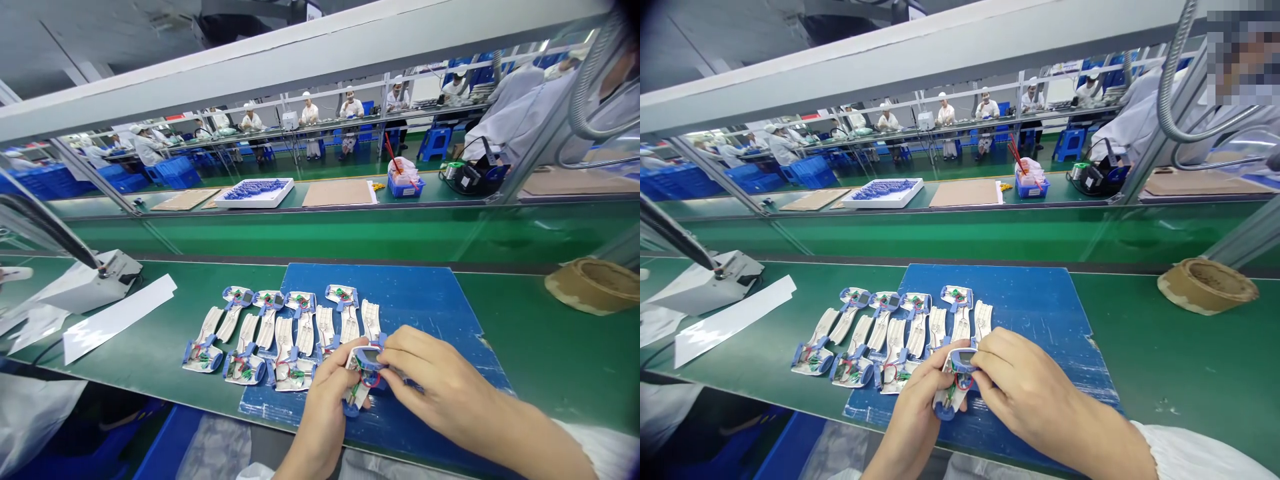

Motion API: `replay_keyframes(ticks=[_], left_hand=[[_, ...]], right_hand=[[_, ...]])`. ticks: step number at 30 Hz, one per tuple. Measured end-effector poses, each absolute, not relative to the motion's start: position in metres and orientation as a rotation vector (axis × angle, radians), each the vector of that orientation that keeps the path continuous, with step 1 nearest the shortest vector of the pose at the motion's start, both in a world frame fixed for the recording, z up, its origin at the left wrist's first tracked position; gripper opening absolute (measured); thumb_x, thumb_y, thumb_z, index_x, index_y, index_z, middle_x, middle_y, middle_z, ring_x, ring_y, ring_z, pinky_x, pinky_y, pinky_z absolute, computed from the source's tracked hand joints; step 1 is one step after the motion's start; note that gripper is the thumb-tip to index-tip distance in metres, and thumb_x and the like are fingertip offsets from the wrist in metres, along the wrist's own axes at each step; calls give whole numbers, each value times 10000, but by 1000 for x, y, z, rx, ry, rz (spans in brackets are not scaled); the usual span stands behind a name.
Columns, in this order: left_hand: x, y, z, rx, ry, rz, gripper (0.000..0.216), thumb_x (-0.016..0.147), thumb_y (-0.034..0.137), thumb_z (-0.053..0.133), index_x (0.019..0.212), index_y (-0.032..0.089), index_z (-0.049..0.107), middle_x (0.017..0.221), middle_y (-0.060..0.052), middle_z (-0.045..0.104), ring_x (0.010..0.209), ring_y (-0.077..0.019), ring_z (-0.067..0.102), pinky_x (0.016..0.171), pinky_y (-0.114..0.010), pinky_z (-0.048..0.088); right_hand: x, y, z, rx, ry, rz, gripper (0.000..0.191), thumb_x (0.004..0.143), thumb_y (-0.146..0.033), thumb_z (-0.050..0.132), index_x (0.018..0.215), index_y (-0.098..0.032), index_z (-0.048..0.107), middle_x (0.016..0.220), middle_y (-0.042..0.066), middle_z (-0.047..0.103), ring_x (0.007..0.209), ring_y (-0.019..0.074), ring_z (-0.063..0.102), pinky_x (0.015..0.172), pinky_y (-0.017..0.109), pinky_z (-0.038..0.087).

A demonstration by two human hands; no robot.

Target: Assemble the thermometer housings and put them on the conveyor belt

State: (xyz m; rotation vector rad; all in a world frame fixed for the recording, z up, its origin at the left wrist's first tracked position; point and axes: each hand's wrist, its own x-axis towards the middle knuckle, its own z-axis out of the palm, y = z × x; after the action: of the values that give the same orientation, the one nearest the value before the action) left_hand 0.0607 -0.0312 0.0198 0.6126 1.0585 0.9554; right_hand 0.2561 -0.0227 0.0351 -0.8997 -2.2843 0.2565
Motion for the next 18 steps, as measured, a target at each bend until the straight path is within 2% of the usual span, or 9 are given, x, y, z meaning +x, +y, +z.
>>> replay_keyframes(ticks=[8, 14, 18], left_hand=[[61, -32, 22, 587, 1084, 941, 480, 693, 217, 674, 1147, 168, 822, 1223, -111, 763, 835, -189, 642, 639, -260, 495], [61, -34, 23, 700, 1058, 916, 404, 746, 240, 690, 1120, 184, 830, 1022, -77, 783, 790, -175, 620, 663, -252, 506], [60, -31, 23, 637, 1024, 917, 463, 721, 237, 677, 1158, 176, 820, 938, -75, 777, 739, -170, 612, 632, -253, 490]], right_hand=[[260, -26, 35, -901, -2317, 315, 165, 1048, -69, 490, 1089, -151, 628, 967, 54, 629, 863, 196, 533, 705, 374, 433], [261, -25, 36, -897, -2319, 361, 136, 1056, -88, 496, 1043, -155, 614, 942, 44, 610, 848, 185, 517, 709, 364, 437], [261, -26, 35, -875, -2354, 270, 150, 1052, -76, 491, 1075, -150, 620, 956, 57, 613, 857, 196, 516, 722, 374, 440]])
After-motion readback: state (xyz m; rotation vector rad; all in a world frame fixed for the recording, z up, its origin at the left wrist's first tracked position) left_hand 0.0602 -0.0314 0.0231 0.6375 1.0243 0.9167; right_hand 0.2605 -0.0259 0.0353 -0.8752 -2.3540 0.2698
